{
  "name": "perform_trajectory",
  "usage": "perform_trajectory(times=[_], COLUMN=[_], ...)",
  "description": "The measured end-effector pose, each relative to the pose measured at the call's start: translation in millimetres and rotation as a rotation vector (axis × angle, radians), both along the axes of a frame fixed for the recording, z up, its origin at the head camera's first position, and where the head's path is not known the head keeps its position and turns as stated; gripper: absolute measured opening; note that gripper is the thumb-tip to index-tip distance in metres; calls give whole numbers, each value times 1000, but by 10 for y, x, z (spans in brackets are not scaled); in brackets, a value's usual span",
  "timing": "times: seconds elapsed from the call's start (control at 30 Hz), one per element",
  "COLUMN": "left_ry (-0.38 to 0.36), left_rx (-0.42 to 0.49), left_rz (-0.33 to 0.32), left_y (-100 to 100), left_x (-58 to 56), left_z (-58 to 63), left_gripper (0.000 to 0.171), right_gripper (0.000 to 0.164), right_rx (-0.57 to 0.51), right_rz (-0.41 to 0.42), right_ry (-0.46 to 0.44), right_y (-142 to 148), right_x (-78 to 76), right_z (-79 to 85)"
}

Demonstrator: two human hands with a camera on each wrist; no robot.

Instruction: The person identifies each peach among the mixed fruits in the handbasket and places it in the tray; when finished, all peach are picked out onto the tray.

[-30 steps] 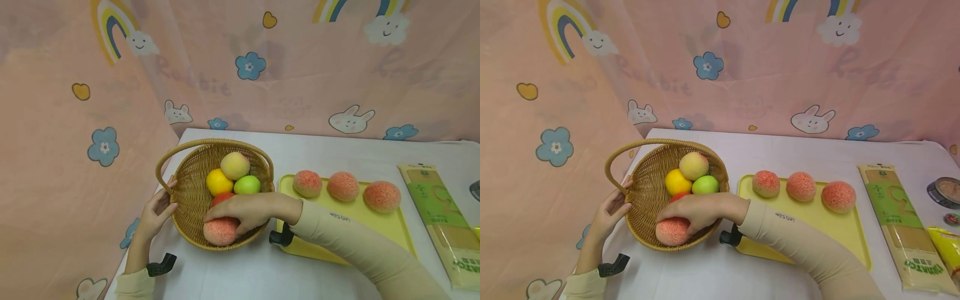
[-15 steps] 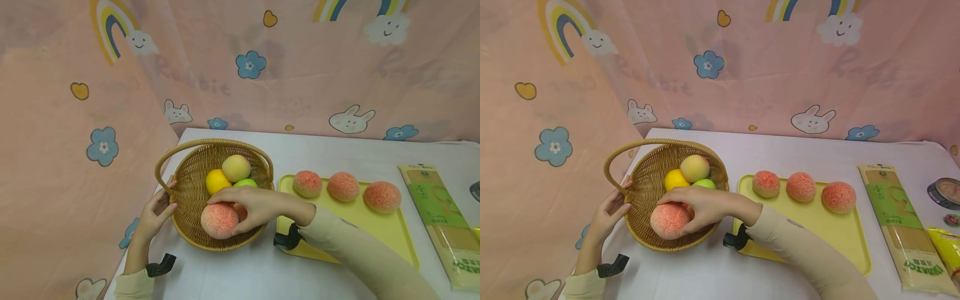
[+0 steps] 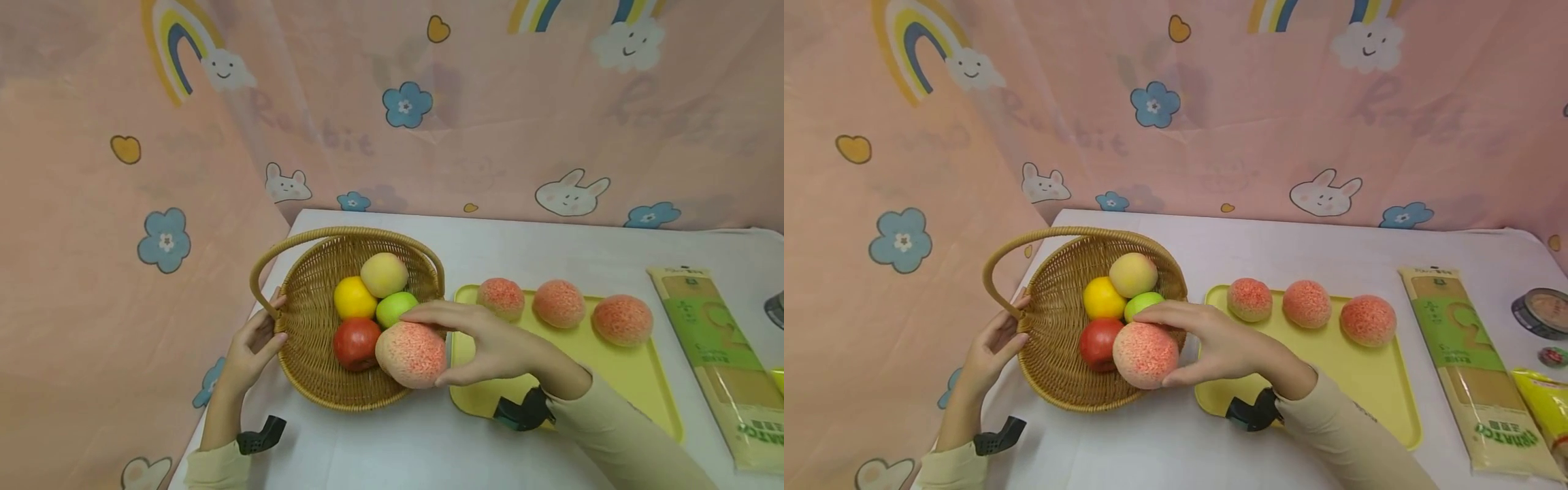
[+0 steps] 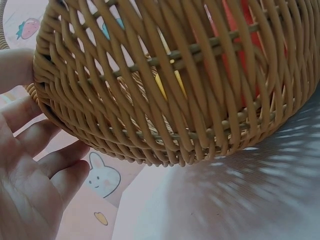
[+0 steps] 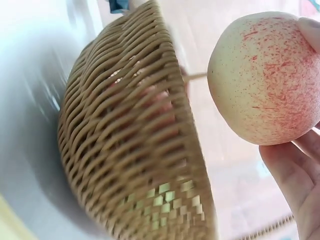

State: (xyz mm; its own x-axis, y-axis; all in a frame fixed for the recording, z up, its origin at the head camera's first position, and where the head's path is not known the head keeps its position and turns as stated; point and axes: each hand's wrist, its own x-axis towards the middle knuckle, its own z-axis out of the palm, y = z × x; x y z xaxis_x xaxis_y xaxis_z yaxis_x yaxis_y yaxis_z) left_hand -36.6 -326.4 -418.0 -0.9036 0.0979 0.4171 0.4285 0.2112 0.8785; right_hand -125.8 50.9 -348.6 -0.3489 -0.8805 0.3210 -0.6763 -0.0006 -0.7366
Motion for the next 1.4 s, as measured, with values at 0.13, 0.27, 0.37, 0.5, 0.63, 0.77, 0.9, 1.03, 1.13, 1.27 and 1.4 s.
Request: perform_trajectory(times=[0.13,0.27,0.37,0.5,0.63,0.77,0.9,1.03,1.13,1.27,1.4], left_ry=[2,11,9,5,5,7,18,24,26,26,25], left_rx=[3,8,11,7,7,11,15,18,15,11,12], left_rz=[4,-5,-8,-1,1,-4,-11,-15,-17,-20,-21], left_y=[4,4,0,-5,-5,-4,-9,-14,-13,-4,3], left_x=[-1,5,8,13,13,3,-11,-15,-10,-3,3], left_z=[1,7,12,17,20,19,18,18,21,20,10], left_gripper=[55,54,55,55,55,55,55,55,55,55,55], right_gripper=[73,77,78,77,75,71,68,66,65,64,63], right_rx=[-58,-133,-160,-157,-172,-158,-113,-74,-47,-18,3], right_rz=[-94,-207,-284,-359,-414,-470,-530,-566,-575,-585,-583], right_ry=[-42,-88,-118,-201,-255,-308,-360,-390,-400,-390,-388], right_y=[262,502,649,779,856,918,965,987,995,1009,1033], right_x=[78,215,319,408,434,417,376,355,365,387,388], right_z=[-98,-228,-348,-512,-677,-832,-971,-1073,-1114,-1127,-1132])
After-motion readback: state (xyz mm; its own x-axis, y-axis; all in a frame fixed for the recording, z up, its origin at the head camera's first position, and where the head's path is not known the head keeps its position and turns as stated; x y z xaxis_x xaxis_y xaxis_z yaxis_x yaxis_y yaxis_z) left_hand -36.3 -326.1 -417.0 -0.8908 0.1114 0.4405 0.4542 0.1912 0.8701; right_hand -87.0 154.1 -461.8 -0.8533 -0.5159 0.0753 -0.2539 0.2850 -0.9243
